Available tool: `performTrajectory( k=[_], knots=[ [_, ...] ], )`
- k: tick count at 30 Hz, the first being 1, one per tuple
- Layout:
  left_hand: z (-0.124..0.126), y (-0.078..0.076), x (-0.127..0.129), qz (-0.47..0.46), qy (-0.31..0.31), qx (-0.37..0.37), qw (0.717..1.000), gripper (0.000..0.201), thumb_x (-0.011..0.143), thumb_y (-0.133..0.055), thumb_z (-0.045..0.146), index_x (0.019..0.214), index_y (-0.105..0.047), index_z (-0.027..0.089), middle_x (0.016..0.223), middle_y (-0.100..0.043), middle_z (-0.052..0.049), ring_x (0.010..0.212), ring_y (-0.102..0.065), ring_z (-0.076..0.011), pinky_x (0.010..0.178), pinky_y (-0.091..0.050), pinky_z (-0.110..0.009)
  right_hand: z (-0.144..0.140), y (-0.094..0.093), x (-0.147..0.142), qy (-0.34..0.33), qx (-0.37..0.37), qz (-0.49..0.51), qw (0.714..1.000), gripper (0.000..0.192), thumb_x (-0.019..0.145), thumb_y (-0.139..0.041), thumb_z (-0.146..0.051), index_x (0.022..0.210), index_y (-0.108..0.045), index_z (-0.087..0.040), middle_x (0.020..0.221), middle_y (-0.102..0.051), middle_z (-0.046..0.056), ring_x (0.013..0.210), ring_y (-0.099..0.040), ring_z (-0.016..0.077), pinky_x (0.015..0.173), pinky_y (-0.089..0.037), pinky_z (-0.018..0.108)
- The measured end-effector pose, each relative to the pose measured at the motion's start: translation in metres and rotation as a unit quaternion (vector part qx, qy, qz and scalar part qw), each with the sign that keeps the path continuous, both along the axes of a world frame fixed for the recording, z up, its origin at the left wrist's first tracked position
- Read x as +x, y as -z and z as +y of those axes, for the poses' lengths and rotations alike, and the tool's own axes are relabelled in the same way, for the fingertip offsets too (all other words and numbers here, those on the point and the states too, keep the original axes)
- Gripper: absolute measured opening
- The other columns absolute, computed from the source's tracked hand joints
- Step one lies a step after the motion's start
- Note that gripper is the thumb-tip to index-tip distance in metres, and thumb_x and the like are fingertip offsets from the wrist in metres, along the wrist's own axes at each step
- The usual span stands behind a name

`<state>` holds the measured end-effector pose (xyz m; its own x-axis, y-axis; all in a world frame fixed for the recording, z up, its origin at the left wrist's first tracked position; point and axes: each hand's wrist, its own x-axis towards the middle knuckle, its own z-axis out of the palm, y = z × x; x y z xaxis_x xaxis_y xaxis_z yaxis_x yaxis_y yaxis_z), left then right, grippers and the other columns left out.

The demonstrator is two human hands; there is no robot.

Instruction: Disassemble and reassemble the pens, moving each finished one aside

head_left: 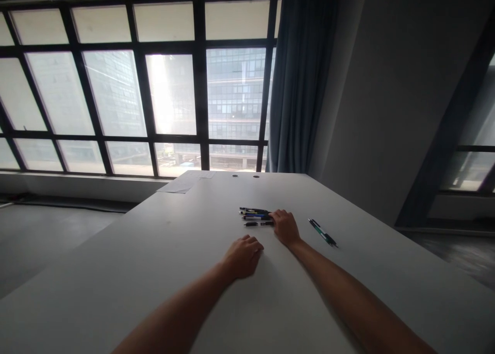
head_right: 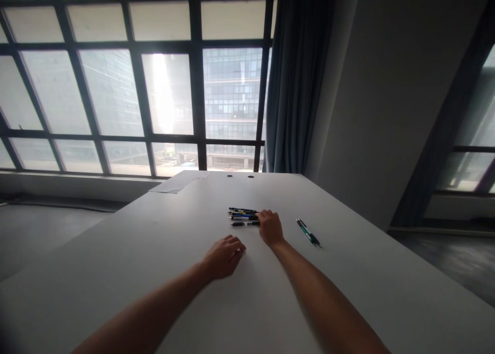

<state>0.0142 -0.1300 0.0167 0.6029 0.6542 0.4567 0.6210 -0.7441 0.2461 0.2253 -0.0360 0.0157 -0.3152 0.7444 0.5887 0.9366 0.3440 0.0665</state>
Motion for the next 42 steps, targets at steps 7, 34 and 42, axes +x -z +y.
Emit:
performTrajectory(
  k=[7, 34, 42],
  knots=[
    [0.011, -0.004, -0.008, -0.061, -0.133, 0.087, 0.985, 0.040, 0.087, -0.055, 0.021, 0.127, -0.050, 0.022, 0.137, -0.050, -0.010, 0.124, -0.044, -0.0289, 0.098, -0.039, -0.048, -0.058, 0.006, 0.003, -0.083, -0.031, 0.058, 0.994, 0.027, 0.095, -0.040, -0.014, 0.108, -0.063, -0.017, 0.102, -0.065, 0.008, 0.094, -0.055, 0.0202, 0.082, -0.035, 0.031],
    [0.007, -0.001, -0.010, 0.014, -0.056, 0.110, 0.992, 0.022, 0.094, -0.045, 0.027, 0.104, -0.063, 0.019, 0.094, -0.067, -0.007, 0.085, -0.058, -0.0193, 0.074, -0.049, -0.032, -0.078, 0.003, 0.010, -0.088, -0.099, 0.159, 0.978, 0.019, 0.082, -0.057, -0.009, 0.096, -0.066, -0.017, 0.096, -0.068, 0.006, 0.089, -0.059, 0.0201, 0.082, -0.039, 0.033],
    [-0.002, -0.001, -0.016, -0.037, 0.017, 0.146, 0.988, 0.022, 0.094, -0.048, 0.030, 0.103, -0.064, 0.017, 0.085, -0.067, -0.007, 0.077, -0.057, -0.0169, 0.068, -0.049, -0.029, -0.083, 0.000, 0.007, -0.070, -0.113, 0.140, 0.981, 0.019, 0.090, -0.055, -0.019, 0.106, -0.067, -0.018, 0.105, -0.068, 0.008, 0.098, -0.059, 0.0214, 0.085, -0.038, 0.033]
  ],
)
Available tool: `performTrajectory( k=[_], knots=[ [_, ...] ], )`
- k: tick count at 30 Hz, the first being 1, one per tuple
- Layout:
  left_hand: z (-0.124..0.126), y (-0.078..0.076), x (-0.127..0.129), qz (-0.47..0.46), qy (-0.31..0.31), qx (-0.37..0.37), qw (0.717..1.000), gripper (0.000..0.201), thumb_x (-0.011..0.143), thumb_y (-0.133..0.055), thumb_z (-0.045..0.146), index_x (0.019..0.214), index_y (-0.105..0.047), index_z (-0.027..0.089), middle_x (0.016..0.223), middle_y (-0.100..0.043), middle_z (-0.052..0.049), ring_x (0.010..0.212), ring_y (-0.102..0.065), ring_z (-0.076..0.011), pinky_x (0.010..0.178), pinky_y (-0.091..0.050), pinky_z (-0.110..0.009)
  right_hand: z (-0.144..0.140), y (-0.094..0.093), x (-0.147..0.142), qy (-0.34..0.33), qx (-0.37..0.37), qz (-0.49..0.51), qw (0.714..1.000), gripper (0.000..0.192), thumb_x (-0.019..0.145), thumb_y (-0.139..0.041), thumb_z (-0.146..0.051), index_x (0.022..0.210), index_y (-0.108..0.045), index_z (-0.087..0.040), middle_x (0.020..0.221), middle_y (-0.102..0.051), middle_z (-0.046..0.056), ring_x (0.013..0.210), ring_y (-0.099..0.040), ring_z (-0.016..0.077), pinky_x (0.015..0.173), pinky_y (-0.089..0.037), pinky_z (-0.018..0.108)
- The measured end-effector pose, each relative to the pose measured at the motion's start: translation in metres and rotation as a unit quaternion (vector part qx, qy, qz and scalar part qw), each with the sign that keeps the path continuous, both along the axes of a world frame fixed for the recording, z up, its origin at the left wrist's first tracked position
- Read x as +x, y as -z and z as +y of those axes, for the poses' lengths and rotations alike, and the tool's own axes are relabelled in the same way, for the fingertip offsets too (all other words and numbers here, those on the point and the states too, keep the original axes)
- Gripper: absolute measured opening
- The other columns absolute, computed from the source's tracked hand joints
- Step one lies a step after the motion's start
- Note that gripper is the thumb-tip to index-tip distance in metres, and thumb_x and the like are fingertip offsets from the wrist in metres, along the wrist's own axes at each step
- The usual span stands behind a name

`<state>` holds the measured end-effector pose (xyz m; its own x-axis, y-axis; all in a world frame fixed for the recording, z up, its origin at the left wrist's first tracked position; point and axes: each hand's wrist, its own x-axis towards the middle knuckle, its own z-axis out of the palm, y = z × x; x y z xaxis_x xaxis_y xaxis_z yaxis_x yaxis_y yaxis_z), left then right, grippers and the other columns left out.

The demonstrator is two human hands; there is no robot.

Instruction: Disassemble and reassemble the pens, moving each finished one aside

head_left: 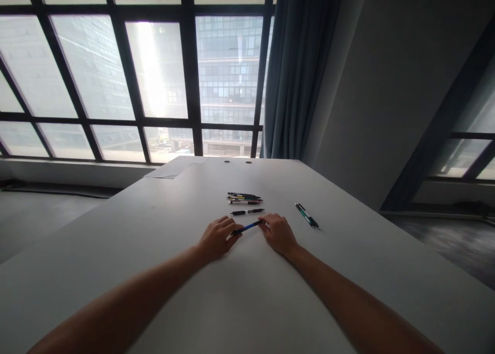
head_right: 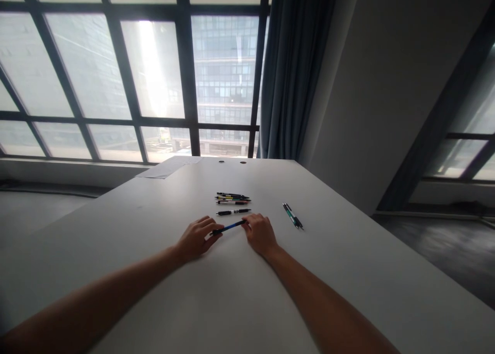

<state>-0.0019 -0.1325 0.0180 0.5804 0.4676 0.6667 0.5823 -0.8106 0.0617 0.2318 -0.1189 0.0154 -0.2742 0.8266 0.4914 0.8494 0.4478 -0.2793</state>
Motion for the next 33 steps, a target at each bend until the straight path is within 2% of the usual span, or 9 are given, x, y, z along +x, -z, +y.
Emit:
performTrajectory(
  k=[6, 12, 15, 20, 27, 33],
  knots=[
    [-0.0038, -0.0046, -0.0039, -0.042, 0.019, -0.034, 0.998, 0.026, 0.093, -0.052, 0.035, 0.105, -0.065, 0.017, 0.083, -0.068, -0.008, 0.078, -0.059, -0.0171, 0.068, -0.050, -0.028, -0.0035, -0.0008, -0.0003, -0.005, -0.011, 0.016, 1.000, 0.023, 0.093, -0.051, -0.022, 0.113, -0.063, -0.018, 0.108, -0.068, 0.008, 0.100, -0.059, 0.0213, 0.086, -0.038, 0.033],
    [-0.0067, -0.0081, -0.0033, -0.086, -0.048, -0.113, 0.989, 0.034, 0.095, -0.043, 0.042, 0.096, -0.067, 0.017, 0.079, -0.065, -0.006, 0.071, -0.058, -0.0151, 0.063, -0.046, -0.025, -0.0050, 0.0014, 0.0013, -0.013, 0.013, 0.050, 0.999, 0.026, 0.098, -0.040, -0.027, 0.116, -0.058, -0.021, 0.107, -0.067, 0.008, 0.098, -0.058, 0.0209, 0.085, -0.038, 0.033],
    [-0.0061, -0.0084, -0.0054, -0.102, -0.078, -0.163, 0.978, 0.044, 0.096, -0.036, 0.045, 0.085, -0.067, 0.016, 0.074, -0.065, -0.005, 0.063, -0.056, -0.0135, 0.058, -0.042, -0.024, -0.0052, 0.0020, 0.0015, -0.026, 0.031, 0.064, 0.997, 0.032, 0.101, -0.031, -0.035, 0.111, -0.058, -0.020, 0.101, -0.067, 0.008, 0.095, -0.058, 0.0207, 0.083, -0.038, 0.032],
    [-0.0016, -0.0053, -0.0066, -0.141, -0.093, -0.232, 0.958, 0.056, 0.097, -0.027, 0.048, 0.073, -0.067, 0.016, 0.064, -0.064, -0.003, 0.058, -0.056, -0.0133, 0.057, -0.039, -0.024, -0.0053, 0.0017, 0.0026, -0.028, 0.045, 0.064, 0.997, 0.051, 0.101, -0.020, -0.049, 0.093, -0.059, -0.019, 0.087, -0.066, 0.006, 0.083, -0.057, 0.0189, 0.077, -0.036, 0.030],
    [0.0010, -0.0045, -0.0053, -0.184, -0.101, -0.241, 0.948, 0.064, 0.095, -0.022, 0.056, 0.060, -0.058, 0.017, 0.054, -0.056, -0.002, 0.053, -0.051, -0.0132, 0.054, -0.037, -0.023, -0.0079, 0.0001, 0.0014, -0.011, 0.014, 0.028, 0.999, 0.063, 0.099, -0.011, -0.055, 0.078, -0.057, -0.019, 0.080, -0.064, 0.006, 0.078, -0.055, 0.0180, 0.072, -0.032, 0.028],
    [0.0014, -0.0039, -0.0050, -0.203, -0.063, -0.229, 0.950, 0.064, 0.096, -0.022, 0.055, 0.058, -0.056, 0.016, 0.052, -0.053, -0.001, 0.051, -0.049, -0.0118, 0.053, -0.036, -0.023, -0.0063, 0.0020, 0.0019, -0.007, -0.011, -0.005, 1.000, 0.065, 0.099, -0.012, -0.057, 0.071, -0.057, -0.019, 0.075, -0.063, 0.006, 0.074, -0.054, 0.0178, 0.069, -0.030, 0.028]
  ],
)
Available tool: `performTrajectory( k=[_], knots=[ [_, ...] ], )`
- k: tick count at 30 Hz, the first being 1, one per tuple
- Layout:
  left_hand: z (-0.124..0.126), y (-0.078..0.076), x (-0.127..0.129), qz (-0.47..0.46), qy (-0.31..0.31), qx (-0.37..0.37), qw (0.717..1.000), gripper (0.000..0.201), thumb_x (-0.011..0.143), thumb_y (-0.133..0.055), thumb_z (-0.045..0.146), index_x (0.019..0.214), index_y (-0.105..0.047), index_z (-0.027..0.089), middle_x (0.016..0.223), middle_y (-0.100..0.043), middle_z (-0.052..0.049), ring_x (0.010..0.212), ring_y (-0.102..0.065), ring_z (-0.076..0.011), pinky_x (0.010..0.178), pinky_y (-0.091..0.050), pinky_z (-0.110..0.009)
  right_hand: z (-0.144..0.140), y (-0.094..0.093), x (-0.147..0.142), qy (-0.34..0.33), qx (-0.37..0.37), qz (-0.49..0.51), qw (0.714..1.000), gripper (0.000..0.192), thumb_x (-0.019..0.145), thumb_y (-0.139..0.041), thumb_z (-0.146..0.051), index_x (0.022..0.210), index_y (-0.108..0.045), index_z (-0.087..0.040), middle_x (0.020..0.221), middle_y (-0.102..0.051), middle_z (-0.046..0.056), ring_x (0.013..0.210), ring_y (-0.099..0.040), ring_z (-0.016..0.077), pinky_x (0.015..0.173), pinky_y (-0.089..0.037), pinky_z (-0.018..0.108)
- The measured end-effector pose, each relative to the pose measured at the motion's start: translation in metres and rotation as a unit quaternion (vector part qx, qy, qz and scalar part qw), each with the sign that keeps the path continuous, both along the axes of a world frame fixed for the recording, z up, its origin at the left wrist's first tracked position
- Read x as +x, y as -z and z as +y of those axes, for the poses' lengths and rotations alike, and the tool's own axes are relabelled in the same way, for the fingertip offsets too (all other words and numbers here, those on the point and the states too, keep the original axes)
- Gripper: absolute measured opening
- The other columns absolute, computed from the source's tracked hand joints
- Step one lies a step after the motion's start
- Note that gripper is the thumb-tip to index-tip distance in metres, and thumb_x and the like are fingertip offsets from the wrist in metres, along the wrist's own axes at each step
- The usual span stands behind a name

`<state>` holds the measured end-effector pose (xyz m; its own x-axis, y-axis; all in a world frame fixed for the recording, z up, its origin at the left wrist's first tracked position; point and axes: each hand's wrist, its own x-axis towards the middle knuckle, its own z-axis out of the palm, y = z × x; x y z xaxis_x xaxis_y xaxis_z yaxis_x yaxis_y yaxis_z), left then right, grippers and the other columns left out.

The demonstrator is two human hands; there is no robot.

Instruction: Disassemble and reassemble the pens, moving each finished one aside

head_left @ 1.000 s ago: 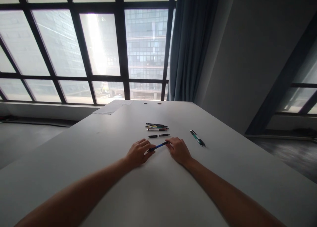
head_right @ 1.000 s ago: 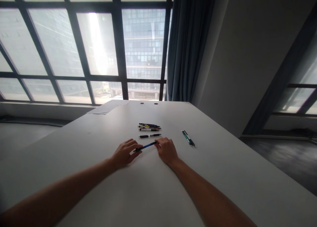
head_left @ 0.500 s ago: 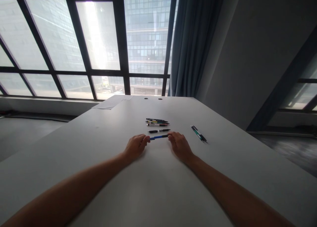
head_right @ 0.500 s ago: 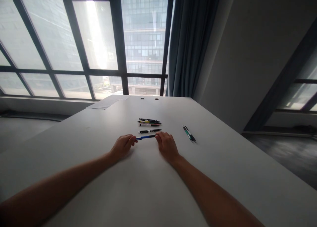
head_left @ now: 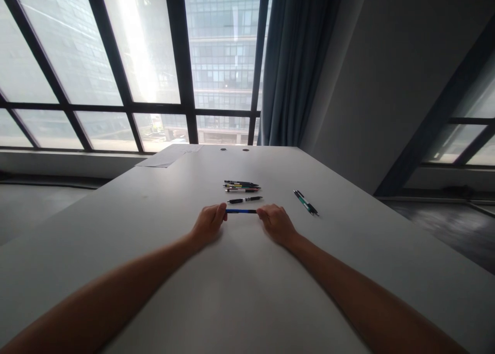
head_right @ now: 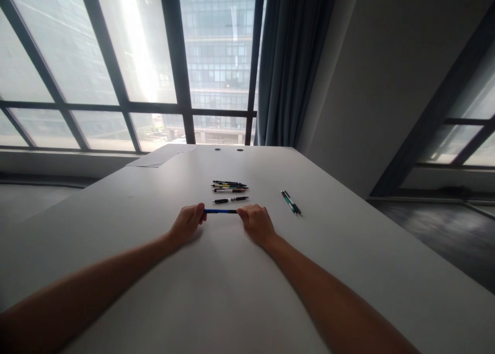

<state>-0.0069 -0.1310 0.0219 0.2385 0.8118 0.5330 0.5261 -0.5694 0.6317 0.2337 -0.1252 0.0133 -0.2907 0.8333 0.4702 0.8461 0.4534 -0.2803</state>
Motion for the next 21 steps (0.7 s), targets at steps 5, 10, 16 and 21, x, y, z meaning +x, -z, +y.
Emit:
performTrajectory(
  k=[5, 10, 16, 21],
  knots=[
    [-0.0006, 0.0016, -0.0013, -0.003, 0.069, 0.020, 0.997, 0.059, 0.098, -0.024, 0.051, 0.065, -0.058, 0.015, 0.056, -0.053, -0.001, 0.052, -0.048, -0.0109, 0.054, -0.037, -0.023, 0.0005, 0.0005, 0.0004, 0.008, -0.005, -0.015, 1.000, 0.063, 0.100, -0.015, -0.054, 0.072, -0.059, -0.019, 0.077, -0.063, 0.006, 0.077, -0.054, 0.0184, 0.068, -0.031, 0.028],
    [-0.0004, 0.0016, -0.0014, -0.005, 0.111, 0.038, 0.993, 0.050, 0.099, -0.026, 0.043, 0.073, -0.058, 0.015, 0.063, -0.055, -0.001, 0.057, -0.050, -0.0111, 0.059, -0.040, -0.024, 0.0028, 0.0012, 0.0029, 0.002, -0.011, 0.005, 1.000, 0.058, 0.101, -0.019, -0.050, 0.074, -0.061, -0.019, 0.081, -0.065, 0.006, 0.081, -0.056, 0.0185, 0.071, -0.035, 0.028],
    [0.0015, 0.0013, 0.0016, -0.045, 0.045, 0.006, 0.998, 0.026, 0.094, -0.039, 0.030, 0.100, -0.060, 0.015, 0.070, -0.061, -0.002, 0.057, -0.051, -0.0109, 0.056, -0.042, -0.023, 0.0024, -0.0013, 0.0032, -0.026, 0.018, 0.099, 0.995, 0.033, 0.093, -0.048, -0.046, 0.089, -0.065, -0.018, 0.084, -0.068, 0.006, 0.078, -0.060, 0.0194, 0.077, -0.040, 0.031],
    [0.0057, 0.0029, 0.0017, -0.078, 0.013, -0.016, 0.997, 0.026, 0.088, -0.043, 0.021, 0.106, -0.060, 0.016, 0.076, -0.065, -0.002, 0.061, -0.055, -0.0109, 0.058, -0.045, -0.022, -0.0005, -0.0038, 0.0013, -0.034, 0.051, 0.118, 0.991, 0.021, 0.089, -0.051, -0.030, 0.095, -0.067, -0.018, 0.090, -0.070, 0.007, 0.083, -0.062, 0.0206, 0.084, -0.041, 0.035]
  ],
)
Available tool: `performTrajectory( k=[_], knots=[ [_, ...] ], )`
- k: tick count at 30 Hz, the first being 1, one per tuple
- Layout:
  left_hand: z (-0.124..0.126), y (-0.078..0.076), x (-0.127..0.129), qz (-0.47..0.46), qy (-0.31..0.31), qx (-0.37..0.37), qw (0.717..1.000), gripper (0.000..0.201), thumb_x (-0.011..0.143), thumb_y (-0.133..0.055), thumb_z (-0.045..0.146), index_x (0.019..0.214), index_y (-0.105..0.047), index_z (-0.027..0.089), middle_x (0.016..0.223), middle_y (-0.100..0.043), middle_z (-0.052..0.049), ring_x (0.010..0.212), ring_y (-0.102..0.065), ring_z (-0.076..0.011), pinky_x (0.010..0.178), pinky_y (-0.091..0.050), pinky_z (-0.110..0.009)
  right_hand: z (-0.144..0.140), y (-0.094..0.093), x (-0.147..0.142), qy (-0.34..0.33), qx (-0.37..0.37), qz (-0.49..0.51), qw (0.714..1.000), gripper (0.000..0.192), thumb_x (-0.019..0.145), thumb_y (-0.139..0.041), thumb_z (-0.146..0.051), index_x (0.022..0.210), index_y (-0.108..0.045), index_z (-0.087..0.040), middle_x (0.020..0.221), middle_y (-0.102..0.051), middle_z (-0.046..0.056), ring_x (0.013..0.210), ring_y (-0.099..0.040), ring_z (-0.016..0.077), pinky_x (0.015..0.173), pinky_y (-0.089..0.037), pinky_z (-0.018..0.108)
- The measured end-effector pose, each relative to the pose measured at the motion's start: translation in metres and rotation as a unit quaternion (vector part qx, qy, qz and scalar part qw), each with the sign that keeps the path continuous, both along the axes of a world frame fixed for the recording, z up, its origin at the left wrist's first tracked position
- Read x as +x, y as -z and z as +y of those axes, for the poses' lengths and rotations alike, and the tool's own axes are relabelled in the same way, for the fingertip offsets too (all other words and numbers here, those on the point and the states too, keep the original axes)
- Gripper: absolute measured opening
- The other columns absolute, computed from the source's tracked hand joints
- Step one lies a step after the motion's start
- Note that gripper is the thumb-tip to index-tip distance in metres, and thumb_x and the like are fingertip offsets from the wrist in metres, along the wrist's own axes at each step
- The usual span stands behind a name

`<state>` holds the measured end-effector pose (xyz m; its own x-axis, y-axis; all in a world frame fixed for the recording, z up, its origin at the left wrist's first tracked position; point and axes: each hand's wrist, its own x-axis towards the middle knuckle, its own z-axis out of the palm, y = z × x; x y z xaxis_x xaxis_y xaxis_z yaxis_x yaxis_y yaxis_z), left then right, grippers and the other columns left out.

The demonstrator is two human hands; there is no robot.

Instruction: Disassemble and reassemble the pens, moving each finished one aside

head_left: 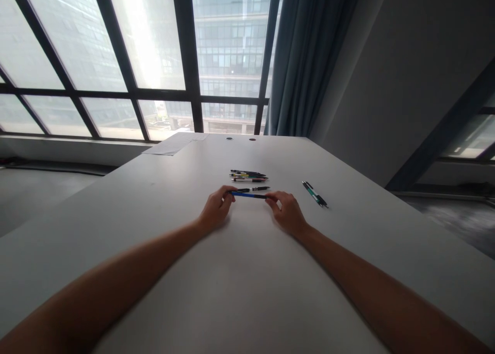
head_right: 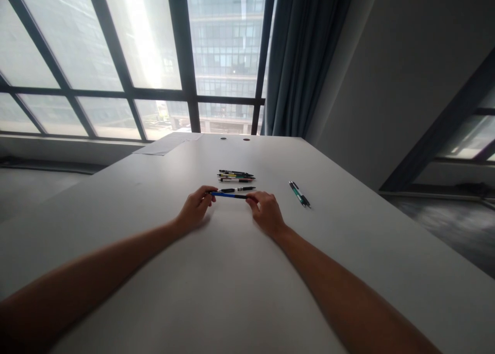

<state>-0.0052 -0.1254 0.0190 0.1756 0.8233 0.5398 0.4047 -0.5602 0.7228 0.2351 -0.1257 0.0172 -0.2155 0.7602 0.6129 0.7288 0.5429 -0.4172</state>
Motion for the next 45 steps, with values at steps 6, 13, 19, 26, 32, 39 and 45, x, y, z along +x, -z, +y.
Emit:
performTrajectory(
  k=[6, 13, 19, 26, 32, 39, 45],
  knots=[
    [0.004, 0.003, 0.000, -0.009, -0.036, 0.000, 0.999, 0.022, 0.085, -0.047, 0.022, 0.102, -0.061, 0.016, 0.085, -0.068, -0.004, 0.066, -0.056, -0.0118, 0.057, -0.044, -0.021, -0.002, -0.001, -0.001, -0.012, 0.027, 0.006, 1.000, 0.020, 0.089, -0.049, -0.024, 0.097, -0.067, -0.019, 0.096, -0.070, 0.007, 0.090, -0.063, 0.0206, 0.086, -0.042, 0.034],
    [0.003, 0.001, -0.001, 0.016, -0.052, 0.015, 0.998, 0.018, 0.081, -0.053, 0.023, 0.094, -0.063, 0.016, 0.071, -0.060, -0.001, 0.058, -0.050, -0.0101, 0.051, -0.041, -0.020, -0.001, 0.001, 0.001, -0.007, 0.026, 0.015, 1.000, 0.015, 0.086, -0.053, -0.024, 0.092, -0.066, -0.018, 0.089, -0.070, 0.006, 0.083, -0.063, 0.0199, 0.085, -0.043, 0.035],
    [0.003, 0.001, -0.001, 0.024, -0.039, -0.005, 0.999, 0.019, 0.075, -0.065, 0.030, 0.090, -0.063, 0.018, 0.072, -0.063, 0.000, 0.062, -0.054, -0.0118, 0.058, -0.045, -0.023, 0.000, 0.002, 0.002, -0.017, 0.035, 0.033, 0.999, 0.013, 0.085, -0.054, -0.024, 0.089, -0.066, -0.019, 0.087, -0.069, 0.005, 0.081, -0.062, 0.0194, 0.084, -0.045, 0.035],
    [0.002, 0.000, -0.003, 0.089, -0.042, 0.000, 0.995, 0.017, 0.081, -0.061, 0.033, 0.090, -0.065, 0.019, 0.077, -0.068, -0.002, 0.071, -0.058, -0.0158, 0.071, -0.047, -0.030, -0.001, -0.001, 0.002, -0.036, 0.035, 0.049, 0.998, 0.015, 0.087, -0.052, -0.025, 0.091, -0.065, -0.019, 0.088, -0.068, 0.006, 0.081, -0.061, 0.0182, 0.078, -0.047, 0.031],
    [-0.006, -0.004, 0.003, 0.275, -0.051, 0.150, 0.948, 0.023, 0.093, -0.046, 0.026, 0.107, -0.063, 0.021, 0.098, -0.069, -0.007, 0.092, -0.059, -0.0225, 0.093, -0.038, -0.043, -0.012, -0.008, -0.015, 0.004, 0.020, 0.015, 1.000, 0.016, 0.088, -0.052, -0.025, 0.087, -0.066, -0.018, 0.085, -0.069, 0.006, 0.082, -0.061, 0.0199, 0.080, -0.044, 0.032],
    [-0.011, -0.008, 0.013, 0.308, -0.031, 0.201, 0.929, 0.030, 0.098, -0.038, 0.034, 0.114, -0.059, 0.020, 0.094, -0.067, -0.006, 0.083, -0.061, -0.0175, 0.072, -0.044, -0.028, -0.021, -0.009, -0.029, -0.037, -0.015, 0.081, 0.996, 0.023, 0.092, -0.049, -0.035, 0.093, -0.065, -0.017, 0.082, -0.068, 0.005, 0.074, -0.061, 0.0165, 0.073, -0.045, 0.027],
    [-0.013, -0.007, 0.012, 0.306, -0.038, 0.218, 0.926, 0.030, 0.098, -0.040, 0.038, 0.105, -0.063, 0.021, 0.090, -0.069, -0.004, 0.078, -0.063, -0.0151, 0.062, -0.043, -0.024, -0.020, -0.008, -0.027, -0.076, -0.066, 0.040, 0.994, 0.041, 0.098, -0.037, -0.041, 0.076, -0.063, -0.017, 0.074, -0.065, 0.003, 0.068, -0.057, 0.0145, 0.067, -0.040, 0.025]
  ],
)
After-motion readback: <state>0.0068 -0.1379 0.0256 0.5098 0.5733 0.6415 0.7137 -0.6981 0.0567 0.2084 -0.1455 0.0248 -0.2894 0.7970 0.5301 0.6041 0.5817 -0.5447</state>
